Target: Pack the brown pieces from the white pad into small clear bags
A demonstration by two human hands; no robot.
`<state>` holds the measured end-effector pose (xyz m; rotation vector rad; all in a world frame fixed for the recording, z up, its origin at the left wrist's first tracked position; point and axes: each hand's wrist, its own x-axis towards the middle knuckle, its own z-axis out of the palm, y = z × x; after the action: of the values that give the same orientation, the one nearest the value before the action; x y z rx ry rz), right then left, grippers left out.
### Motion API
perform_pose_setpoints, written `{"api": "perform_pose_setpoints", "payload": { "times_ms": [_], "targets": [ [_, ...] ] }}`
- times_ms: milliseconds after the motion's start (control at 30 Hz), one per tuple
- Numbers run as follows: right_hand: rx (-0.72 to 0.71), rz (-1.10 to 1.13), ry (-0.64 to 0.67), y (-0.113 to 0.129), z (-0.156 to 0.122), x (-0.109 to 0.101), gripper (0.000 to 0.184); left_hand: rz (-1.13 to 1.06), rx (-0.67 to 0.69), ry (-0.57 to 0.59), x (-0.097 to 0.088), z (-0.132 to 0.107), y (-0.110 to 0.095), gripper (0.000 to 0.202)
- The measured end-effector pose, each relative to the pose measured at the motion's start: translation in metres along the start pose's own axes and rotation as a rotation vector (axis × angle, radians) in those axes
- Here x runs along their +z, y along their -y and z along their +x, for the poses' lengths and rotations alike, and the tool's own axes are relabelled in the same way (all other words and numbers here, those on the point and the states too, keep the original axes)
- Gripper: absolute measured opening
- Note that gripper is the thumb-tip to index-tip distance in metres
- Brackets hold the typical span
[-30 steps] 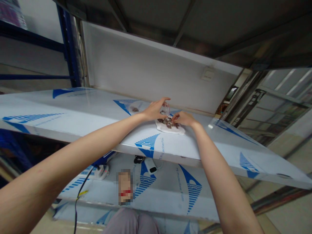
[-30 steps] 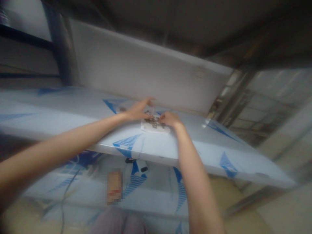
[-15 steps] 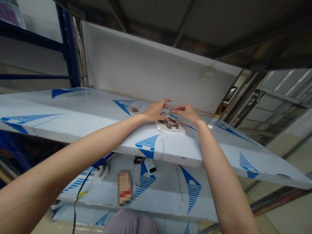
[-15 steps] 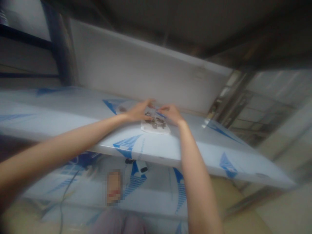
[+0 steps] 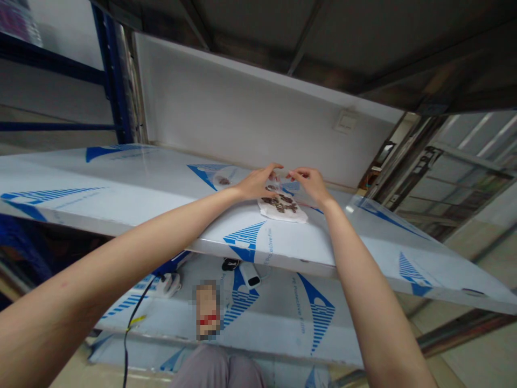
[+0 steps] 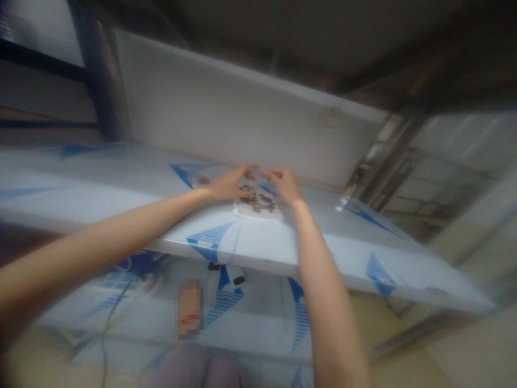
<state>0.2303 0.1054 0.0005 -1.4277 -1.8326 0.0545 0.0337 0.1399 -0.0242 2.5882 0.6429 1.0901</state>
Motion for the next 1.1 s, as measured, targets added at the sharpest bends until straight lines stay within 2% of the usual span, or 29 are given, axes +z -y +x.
{"api": "perform_pose_setpoints", "payload": {
  "times_ms": [67, 200, 333, 500, 733, 1100],
  "targets": [
    [0.058, -0.123, 0.016, -0.005, -0.001, -0.003, 0.023, 0.015, -0.008, -0.009, 0.000, 0.000, 0.001, 0.075],
    [0.150, -0.414, 0.192, -0.009, -0.010, -0.002, 0.020, 0.032, -0.003, -0.011, 0.000, 0.001, 0.004, 0.075],
    [0.168, -0.498, 0.292, -0.005, -0.015, 0.002, 0.018, 0.039, 0.003, -0.014, 0.000, 0.002, 0.007, 0.073],
    [0.182, -0.525, 0.258, -0.003, -0.014, 0.001, 0.022, 0.036, -0.012, -0.007, 0.000, 0.002, 0.007, 0.073],
    [0.213, -0.550, 0.328, -0.014, -0.011, 0.004, 0.019, 0.057, -0.018, 0.016, -0.001, 0.002, 0.007, 0.070],
    [0.170, -0.294, 0.258, -0.035, -0.005, 0.013, 0.010, 0.074, -0.046, 0.044, -0.004, 0.000, 0.002, 0.070]
  ]
}}
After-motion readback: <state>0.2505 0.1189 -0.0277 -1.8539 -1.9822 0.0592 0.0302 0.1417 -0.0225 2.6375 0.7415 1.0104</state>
